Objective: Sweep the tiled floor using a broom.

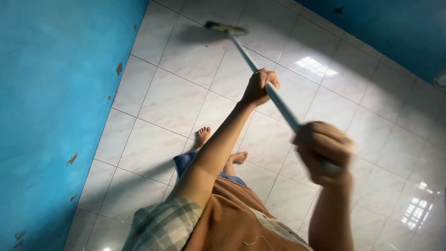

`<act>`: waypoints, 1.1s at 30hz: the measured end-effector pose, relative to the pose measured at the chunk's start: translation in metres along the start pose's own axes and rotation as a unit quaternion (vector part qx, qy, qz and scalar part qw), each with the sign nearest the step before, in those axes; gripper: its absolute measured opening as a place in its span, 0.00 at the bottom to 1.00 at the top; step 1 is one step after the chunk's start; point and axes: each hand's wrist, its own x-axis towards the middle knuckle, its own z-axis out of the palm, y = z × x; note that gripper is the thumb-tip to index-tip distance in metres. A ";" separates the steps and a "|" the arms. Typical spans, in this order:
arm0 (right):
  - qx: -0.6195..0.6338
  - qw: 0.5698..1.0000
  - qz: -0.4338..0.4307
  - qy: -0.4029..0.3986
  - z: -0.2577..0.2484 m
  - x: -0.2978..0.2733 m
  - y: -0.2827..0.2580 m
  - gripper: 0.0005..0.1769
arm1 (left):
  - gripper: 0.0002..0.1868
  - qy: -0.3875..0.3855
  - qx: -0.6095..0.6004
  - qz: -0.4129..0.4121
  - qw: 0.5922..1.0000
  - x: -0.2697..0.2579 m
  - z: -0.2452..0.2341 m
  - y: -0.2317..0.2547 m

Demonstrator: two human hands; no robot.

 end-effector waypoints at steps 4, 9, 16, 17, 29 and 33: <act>-0.043 0.999 -0.017 0.012 -0.024 0.008 -0.039 0.05 | 0.15 -0.069 -0.183 -0.121 0.973 -0.050 0.074 0.015; 0.066 0.981 0.184 0.007 -0.186 -0.114 -0.086 0.14 | 0.11 -0.121 -0.055 -0.098 0.986 -0.129 0.129 0.141; -0.078 0.989 0.128 0.014 -0.214 -0.142 -0.117 0.15 | 0.06 -0.113 -0.087 0.007 0.990 -0.087 0.199 0.169; -0.119 0.987 0.108 0.027 -0.204 -0.131 -0.108 0.13 | 0.08 -0.079 -0.102 0.040 0.991 -0.073 0.215 0.147; -0.099 0.984 0.135 0.055 -0.220 -0.191 -0.126 0.10 | 0.16 -0.178 -0.056 0.028 0.982 -0.173 0.281 0.141; -0.068 0.972 0.210 0.085 -0.266 -0.250 -0.183 0.14 | 0.15 -0.280 -0.118 -0.003 0.953 -0.202 0.303 0.208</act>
